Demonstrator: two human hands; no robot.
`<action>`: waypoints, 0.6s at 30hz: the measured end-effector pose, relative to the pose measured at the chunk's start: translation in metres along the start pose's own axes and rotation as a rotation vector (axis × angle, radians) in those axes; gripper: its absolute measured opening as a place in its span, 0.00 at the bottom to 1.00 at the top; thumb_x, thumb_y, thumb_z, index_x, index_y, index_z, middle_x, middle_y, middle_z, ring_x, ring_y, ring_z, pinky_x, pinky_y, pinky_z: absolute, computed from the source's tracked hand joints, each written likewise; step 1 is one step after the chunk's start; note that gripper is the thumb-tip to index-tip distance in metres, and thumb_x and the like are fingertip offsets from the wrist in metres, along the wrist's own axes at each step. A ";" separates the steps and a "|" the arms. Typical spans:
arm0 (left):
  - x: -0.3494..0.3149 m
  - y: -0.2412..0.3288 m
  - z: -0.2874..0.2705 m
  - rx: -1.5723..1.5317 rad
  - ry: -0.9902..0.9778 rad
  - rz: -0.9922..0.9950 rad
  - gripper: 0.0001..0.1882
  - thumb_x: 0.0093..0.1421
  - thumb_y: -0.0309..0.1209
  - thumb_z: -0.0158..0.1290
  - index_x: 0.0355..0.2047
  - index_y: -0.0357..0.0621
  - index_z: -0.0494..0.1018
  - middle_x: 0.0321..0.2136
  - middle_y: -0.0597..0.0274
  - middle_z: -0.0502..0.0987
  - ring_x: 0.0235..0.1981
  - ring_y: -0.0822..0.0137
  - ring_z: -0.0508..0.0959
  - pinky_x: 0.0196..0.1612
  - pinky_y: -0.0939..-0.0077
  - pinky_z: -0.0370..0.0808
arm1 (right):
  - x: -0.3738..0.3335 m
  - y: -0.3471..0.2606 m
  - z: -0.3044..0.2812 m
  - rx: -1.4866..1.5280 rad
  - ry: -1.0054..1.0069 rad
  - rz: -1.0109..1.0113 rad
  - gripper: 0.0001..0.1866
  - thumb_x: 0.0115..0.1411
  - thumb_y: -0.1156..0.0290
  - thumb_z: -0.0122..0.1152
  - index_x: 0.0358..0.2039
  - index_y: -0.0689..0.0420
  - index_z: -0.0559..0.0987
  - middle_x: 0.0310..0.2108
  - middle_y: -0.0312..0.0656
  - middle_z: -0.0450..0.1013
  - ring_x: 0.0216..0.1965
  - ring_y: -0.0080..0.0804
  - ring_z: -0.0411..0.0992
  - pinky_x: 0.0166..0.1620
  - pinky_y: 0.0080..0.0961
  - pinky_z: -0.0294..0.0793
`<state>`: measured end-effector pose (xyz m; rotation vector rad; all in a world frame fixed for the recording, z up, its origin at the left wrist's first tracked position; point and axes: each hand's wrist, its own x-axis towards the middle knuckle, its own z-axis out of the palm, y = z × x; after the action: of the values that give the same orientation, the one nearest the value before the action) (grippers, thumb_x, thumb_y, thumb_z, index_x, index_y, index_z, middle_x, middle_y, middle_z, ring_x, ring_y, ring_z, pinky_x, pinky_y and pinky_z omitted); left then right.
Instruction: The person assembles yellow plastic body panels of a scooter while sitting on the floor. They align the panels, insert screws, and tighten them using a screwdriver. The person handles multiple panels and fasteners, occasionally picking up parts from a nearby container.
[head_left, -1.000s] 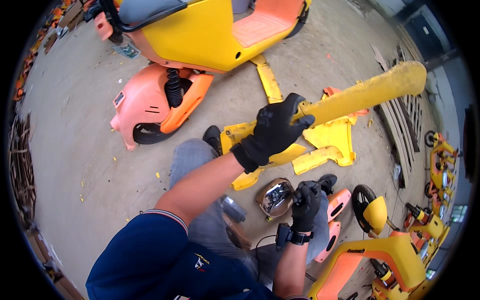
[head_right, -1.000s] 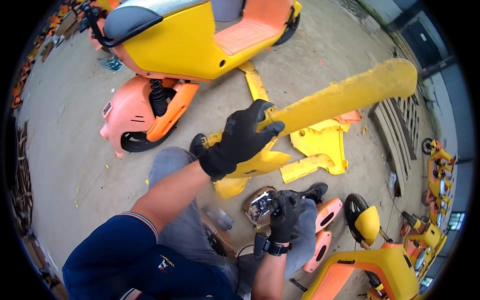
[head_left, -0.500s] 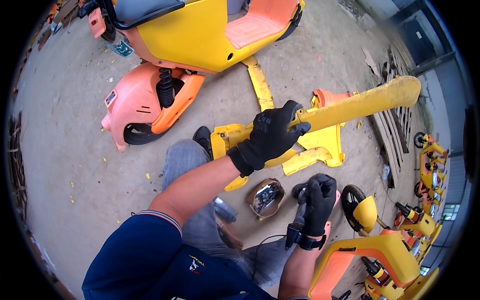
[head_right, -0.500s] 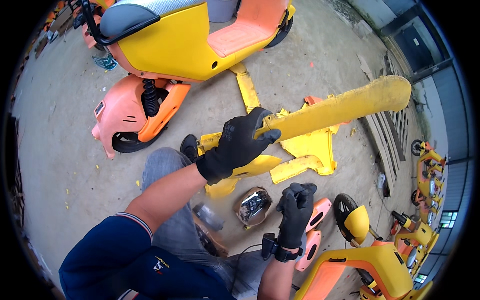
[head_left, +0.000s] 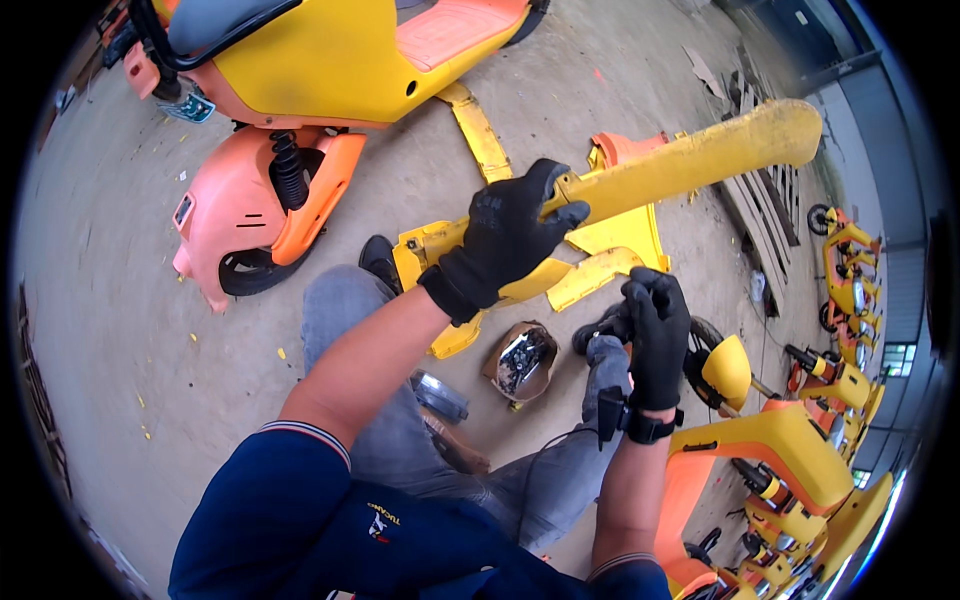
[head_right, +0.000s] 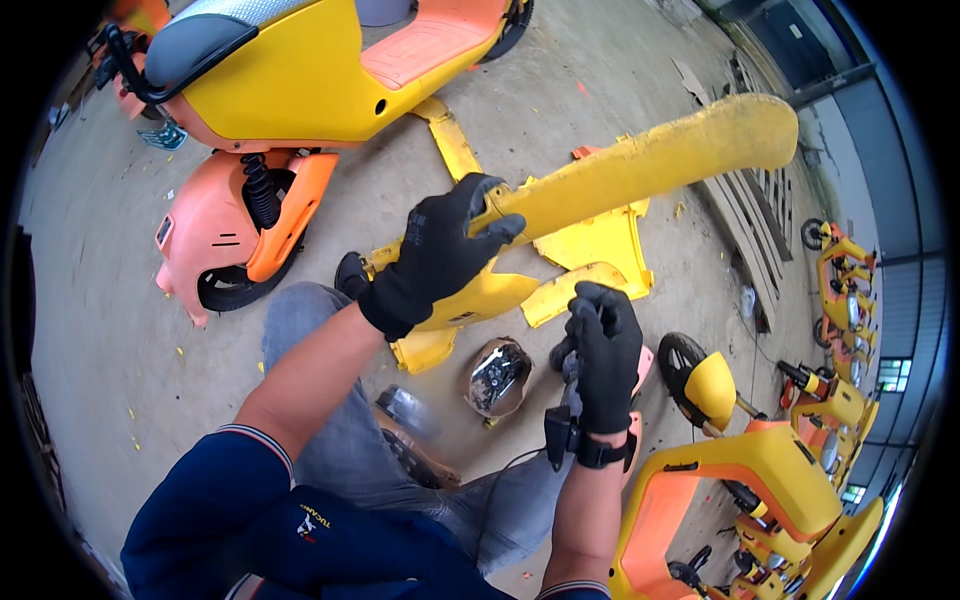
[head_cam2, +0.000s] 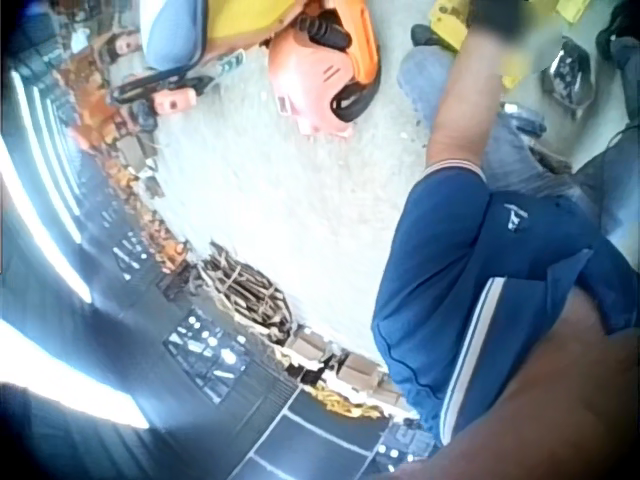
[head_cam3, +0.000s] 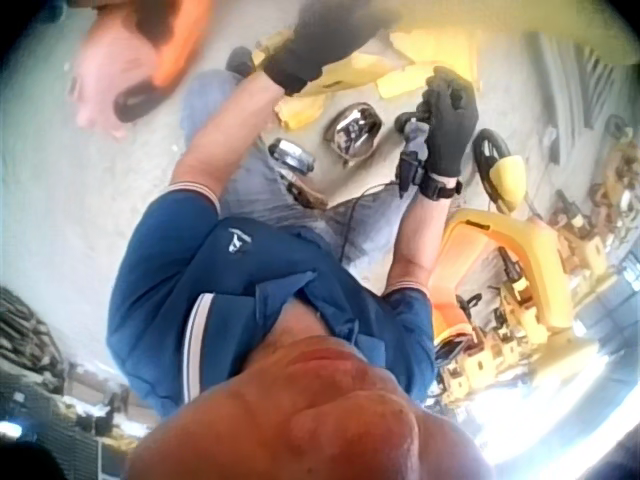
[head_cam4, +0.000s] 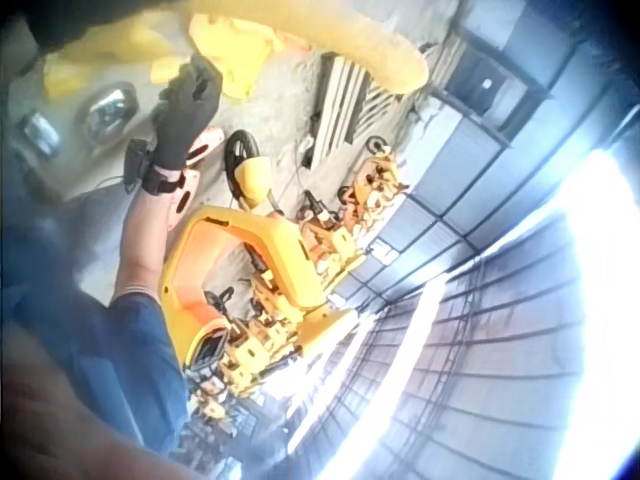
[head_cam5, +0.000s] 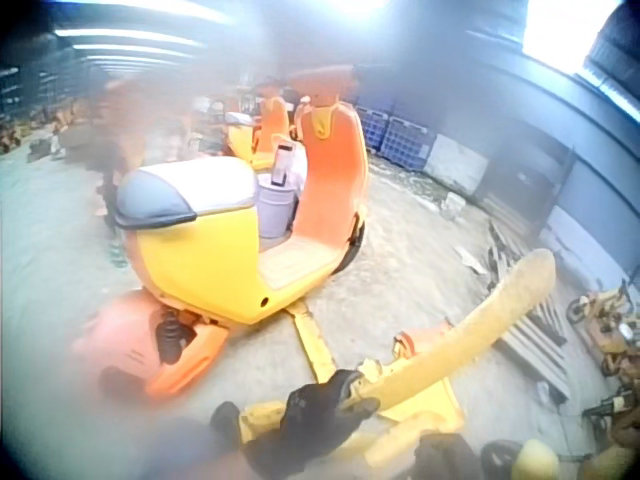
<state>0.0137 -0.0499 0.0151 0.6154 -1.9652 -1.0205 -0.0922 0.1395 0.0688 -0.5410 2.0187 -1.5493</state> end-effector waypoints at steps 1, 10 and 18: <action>0.001 -0.001 0.000 -0.018 -0.007 0.003 0.21 0.57 0.38 0.64 0.45 0.40 0.73 0.30 0.49 0.80 0.31 0.50 0.82 0.34 0.64 0.76 | 0.007 0.009 -0.003 0.005 0.000 -0.004 0.11 0.65 0.71 0.57 0.46 0.62 0.77 0.28 0.36 0.73 0.21 0.17 0.67 0.25 0.15 0.69; 0.007 -0.008 -0.008 -0.169 -0.088 -0.021 0.21 0.57 0.38 0.63 0.46 0.39 0.74 0.34 0.52 0.82 0.35 0.58 0.82 0.38 0.66 0.77 | 0.067 0.047 0.011 0.153 -0.135 -0.021 0.20 0.63 0.64 0.63 0.51 0.62 0.78 0.37 0.33 0.75 0.33 0.16 0.70 0.33 0.15 0.71; 0.012 -0.009 -0.024 -0.357 -0.269 -0.083 0.23 0.57 0.35 0.63 0.49 0.35 0.74 0.38 0.61 0.80 0.38 0.75 0.76 0.44 0.76 0.74 | 0.074 0.043 0.015 0.164 -0.254 -0.068 0.12 0.60 0.67 0.67 0.40 0.60 0.80 0.28 0.31 0.72 0.26 0.17 0.67 0.31 0.17 0.67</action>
<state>0.0281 -0.0734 0.0211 0.3772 -1.9248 -1.5298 -0.1400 0.0946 0.0115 -0.7084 1.6832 -1.5816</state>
